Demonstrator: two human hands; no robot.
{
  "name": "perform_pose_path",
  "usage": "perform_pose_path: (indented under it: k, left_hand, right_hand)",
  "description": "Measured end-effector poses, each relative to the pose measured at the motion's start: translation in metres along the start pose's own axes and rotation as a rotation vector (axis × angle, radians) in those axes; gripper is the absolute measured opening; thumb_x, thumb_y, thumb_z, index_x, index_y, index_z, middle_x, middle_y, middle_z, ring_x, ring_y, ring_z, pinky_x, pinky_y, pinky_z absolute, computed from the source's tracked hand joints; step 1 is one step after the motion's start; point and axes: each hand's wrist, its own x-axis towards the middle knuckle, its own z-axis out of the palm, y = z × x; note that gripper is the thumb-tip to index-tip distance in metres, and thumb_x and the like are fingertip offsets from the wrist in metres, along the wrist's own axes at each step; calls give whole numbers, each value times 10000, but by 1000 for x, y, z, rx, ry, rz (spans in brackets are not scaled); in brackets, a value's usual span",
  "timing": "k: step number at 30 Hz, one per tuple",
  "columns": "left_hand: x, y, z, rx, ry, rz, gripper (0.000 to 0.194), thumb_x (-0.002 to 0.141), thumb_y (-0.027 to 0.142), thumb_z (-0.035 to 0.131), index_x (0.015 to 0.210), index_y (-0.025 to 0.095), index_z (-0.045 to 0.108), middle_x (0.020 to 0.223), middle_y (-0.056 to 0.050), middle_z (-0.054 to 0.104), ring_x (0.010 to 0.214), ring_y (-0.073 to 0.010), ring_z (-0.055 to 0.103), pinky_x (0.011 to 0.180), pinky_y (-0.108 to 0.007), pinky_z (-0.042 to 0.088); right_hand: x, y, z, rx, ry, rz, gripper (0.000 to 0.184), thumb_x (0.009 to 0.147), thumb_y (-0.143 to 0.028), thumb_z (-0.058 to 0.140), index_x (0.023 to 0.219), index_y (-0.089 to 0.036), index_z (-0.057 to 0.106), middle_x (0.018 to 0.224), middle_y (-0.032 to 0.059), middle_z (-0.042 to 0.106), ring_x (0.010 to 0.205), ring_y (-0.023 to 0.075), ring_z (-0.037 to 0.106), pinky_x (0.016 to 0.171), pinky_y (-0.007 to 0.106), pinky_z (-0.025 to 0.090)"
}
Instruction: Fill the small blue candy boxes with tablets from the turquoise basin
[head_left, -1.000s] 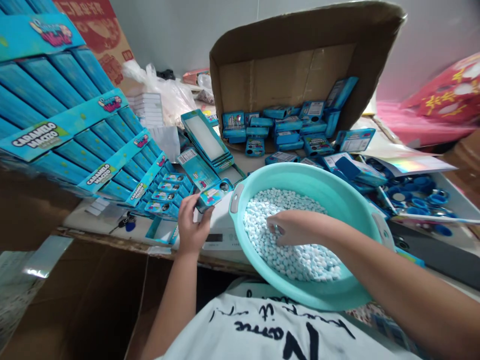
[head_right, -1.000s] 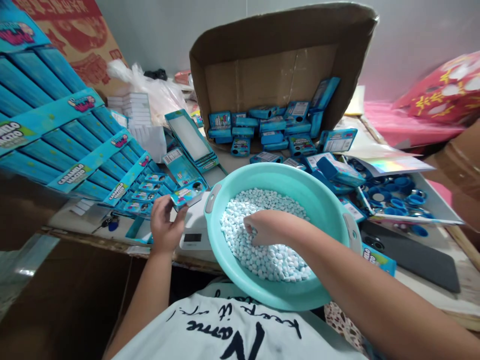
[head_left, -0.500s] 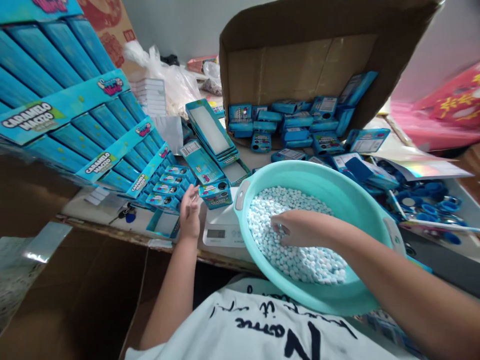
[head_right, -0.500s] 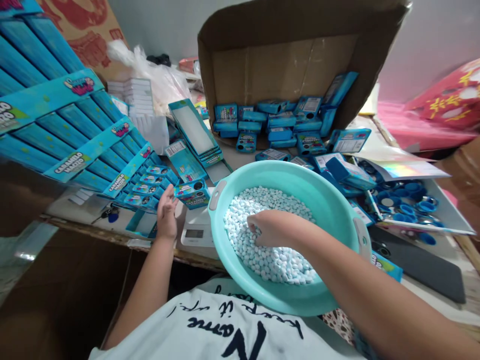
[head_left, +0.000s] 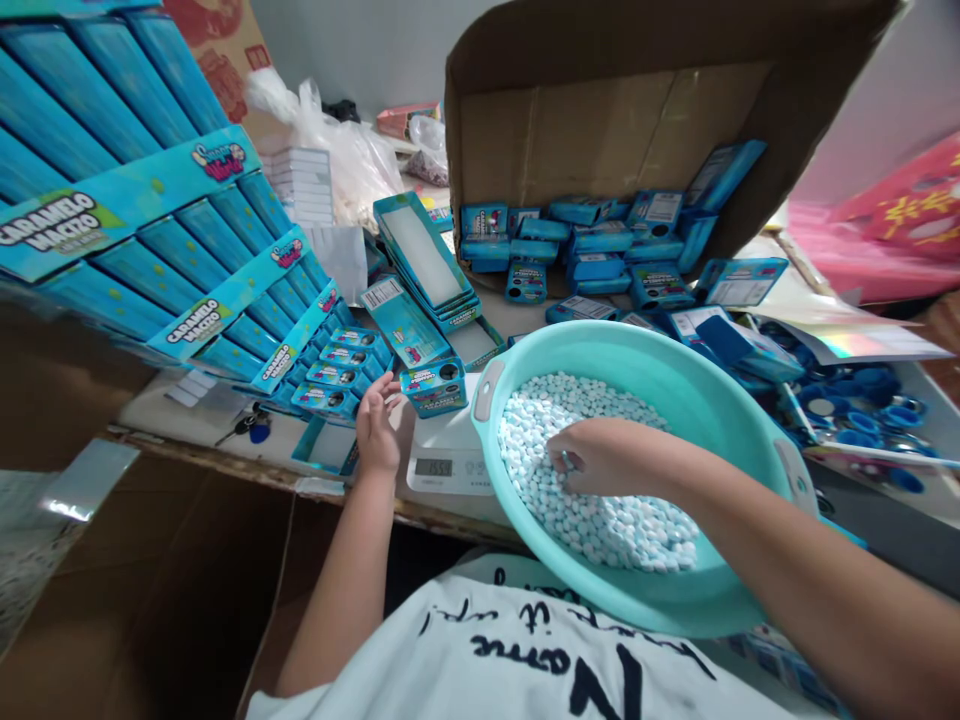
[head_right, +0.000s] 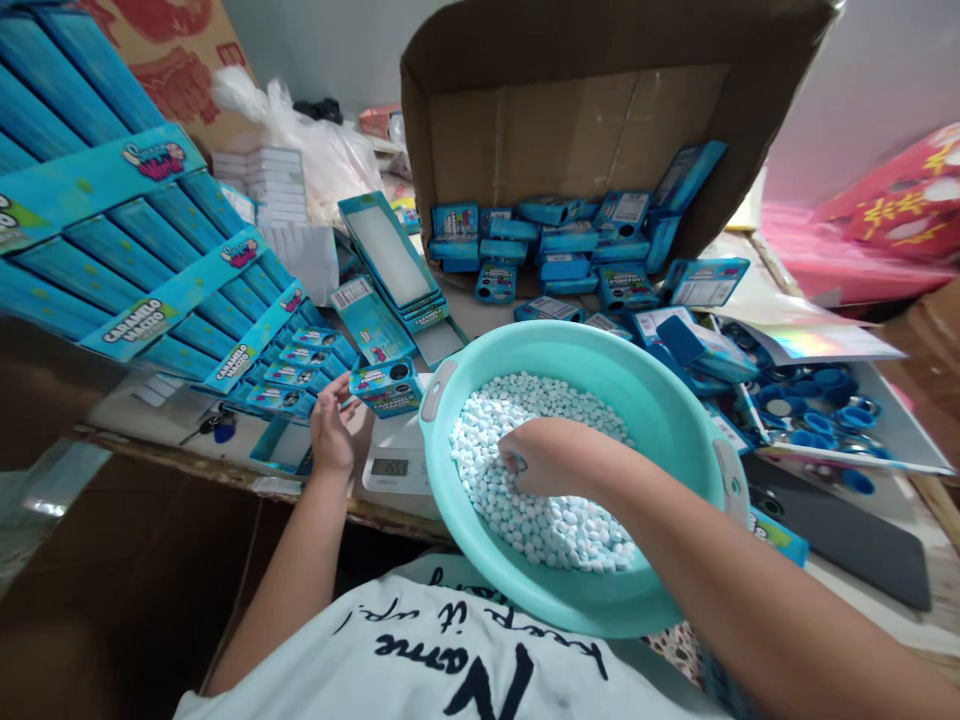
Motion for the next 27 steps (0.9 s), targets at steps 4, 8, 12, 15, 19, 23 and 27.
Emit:
perform_pose_path:
  k: [4, 8, 12, 15, 19, 23, 27]
  left_hand:
    - [-1, -2, 0, 34, -2, 21, 645, 974, 689, 413, 1236, 155, 663, 1115, -139, 703, 1078, -242, 682, 948, -381, 542]
    - [-3, -1, -3, 92, -10, 95, 626, 1026, 633, 317, 1235, 137, 637, 1108, -154, 695, 1067, -262, 687, 940, -426, 552]
    - [-10, 22, 7, 196, -80, 306, 695, 921, 681, 559, 1399, 178, 524, 1367, -177, 574, 1302, -316, 560, 1086, -477, 478]
    - [-18, 57, 26, 520, -285, 528, 648, 843, 512, 759, 1389, 224, 559, 1428, -159, 531, 1358, -338, 507, 1158, -520, 410]
    - [-29, 100, 15, 874, -208, 420, 546, 862, 365, 747, 1366, 205, 612, 1175, -148, 648, 1073, -322, 659, 908, -452, 573]
    - [-28, 125, -56, 970, -146, 385, 467, 827, 414, 765, 1256, 237, 714, 1110, -101, 679, 1020, -300, 670, 920, -412, 567]
    - [3, 133, -121, 936, -410, 328, 364, 761, 378, 751, 1102, 253, 765, 1128, -70, 697, 1029, -287, 671, 952, -396, 561]
  right_hand:
    - [-1, -2, 0, 4, -1, -1, 120, 766, -268, 639, 884, -251, 623, 832, 29, 655, 684, 192, 538, 573, 308, 269]
    - [-1, 0, 2, 16, 1, -12, 118, 766, -252, 633, 879, -242, 598, 816, 29, 637, 684, 186, 537, 578, 302, 265]
    - [0, 3, 4, 20, 10, -18, 179, 757, -259, 655, 927, -243, 600, 831, 35, 638, 694, 189, 544, 579, 301, 270]
    - [2, 4, 6, 36, 16, -8, 266, 747, -278, 679, 1005, -251, 619, 868, 44, 653, 698, 197, 555, 576, 309, 289]
    - [3, 5, 5, 46, 15, -1, 337, 744, -286, 690, 1076, -252, 641, 876, 47, 669, 711, 210, 576, 579, 319, 320]
    - [-2, 5, 4, 67, 10, -10, 336, 760, -231, 668, 1095, -249, 653, 859, 47, 676, 703, 208, 577, 583, 318, 334]
    - [-2, 7, 6, 33, 31, -11, 381, 798, -109, 577, 1131, -270, 673, 872, 52, 688, 679, 191, 569, 580, 304, 326]
